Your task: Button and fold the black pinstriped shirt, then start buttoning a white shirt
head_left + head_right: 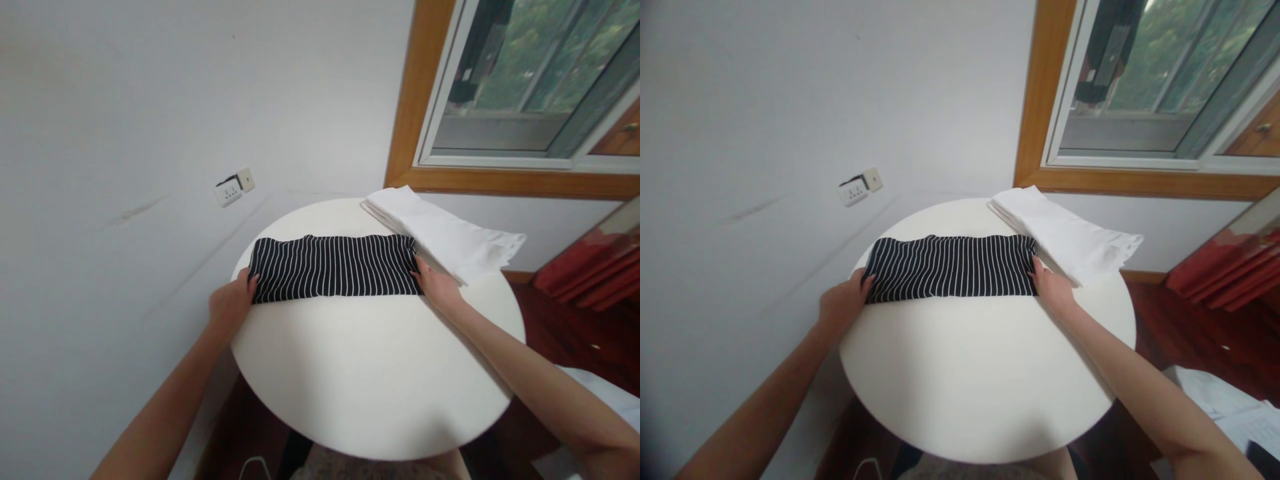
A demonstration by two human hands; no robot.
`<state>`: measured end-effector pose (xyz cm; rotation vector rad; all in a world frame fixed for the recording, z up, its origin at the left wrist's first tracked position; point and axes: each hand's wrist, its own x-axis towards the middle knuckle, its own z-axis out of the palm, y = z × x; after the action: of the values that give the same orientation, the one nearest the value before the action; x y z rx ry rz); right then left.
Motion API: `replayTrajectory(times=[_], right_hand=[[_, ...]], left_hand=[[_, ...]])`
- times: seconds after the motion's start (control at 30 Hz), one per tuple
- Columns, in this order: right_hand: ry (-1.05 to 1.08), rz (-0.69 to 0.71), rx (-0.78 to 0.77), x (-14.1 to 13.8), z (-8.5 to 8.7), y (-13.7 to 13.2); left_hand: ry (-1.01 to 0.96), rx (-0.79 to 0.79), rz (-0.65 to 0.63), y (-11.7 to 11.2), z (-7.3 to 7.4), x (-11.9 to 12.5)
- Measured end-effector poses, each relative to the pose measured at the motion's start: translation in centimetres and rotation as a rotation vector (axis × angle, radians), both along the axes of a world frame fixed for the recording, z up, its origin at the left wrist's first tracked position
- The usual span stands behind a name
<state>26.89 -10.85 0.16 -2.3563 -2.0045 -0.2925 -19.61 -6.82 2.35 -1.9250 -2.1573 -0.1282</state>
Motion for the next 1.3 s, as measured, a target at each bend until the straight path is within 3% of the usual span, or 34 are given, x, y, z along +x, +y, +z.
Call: replayTrajectory(times=[0.17,0.3,0.43,0.53,0.63,0.7,0.77,0.83,0.97,1.1,1.3], right_hand=[[-0.080,0.057,-0.021,1.8,-0.1,-0.3],[-0.076,0.054,-0.042,1.7,-0.1,-0.9],[-0.089,0.064,0.047,0.4,2.2,-1.3],[-0.095,0.177,0.226,-2.2,5.1,-0.3],[0.021,0.403,0.225,-7.0,6.6,2.4],[0.099,0.530,0.155,-10.7,6.1,4.4],[0.162,0.512,0.132,-13.8,4.6,5.8],[0.232,0.454,0.075,-15.5,2.8,6.3],[0.296,0.447,-0.013,-14.4,0.2,5.5],[0.270,0.421,-0.035,-9.7,-0.4,4.6],[0.163,0.257,0.039,-2.5,-1.3,3.4]], left_hand=[[0.028,-0.040,-0.033,1.0,-0.4,-2.6],[0.004,-0.062,-0.041,0.8,-0.8,-3.1],[0.043,0.000,-0.096,0.0,0.8,-2.1],[0.026,0.199,-0.201,0.6,2.8,0.8],[-0.101,0.239,-0.538,2.8,3.3,5.9],[-0.160,0.179,-0.684,4.4,2.3,9.4],[-0.215,0.111,-0.637,5.4,0.5,11.9],[-0.234,0.014,-0.580,5.8,-1.4,12.9],[-0.178,-0.098,-0.622,6.2,-3.3,10.7],[-0.120,-0.102,-0.621,7.0,-3.2,6.4],[-0.063,-0.043,-0.607,8.6,-3.3,0.3]])
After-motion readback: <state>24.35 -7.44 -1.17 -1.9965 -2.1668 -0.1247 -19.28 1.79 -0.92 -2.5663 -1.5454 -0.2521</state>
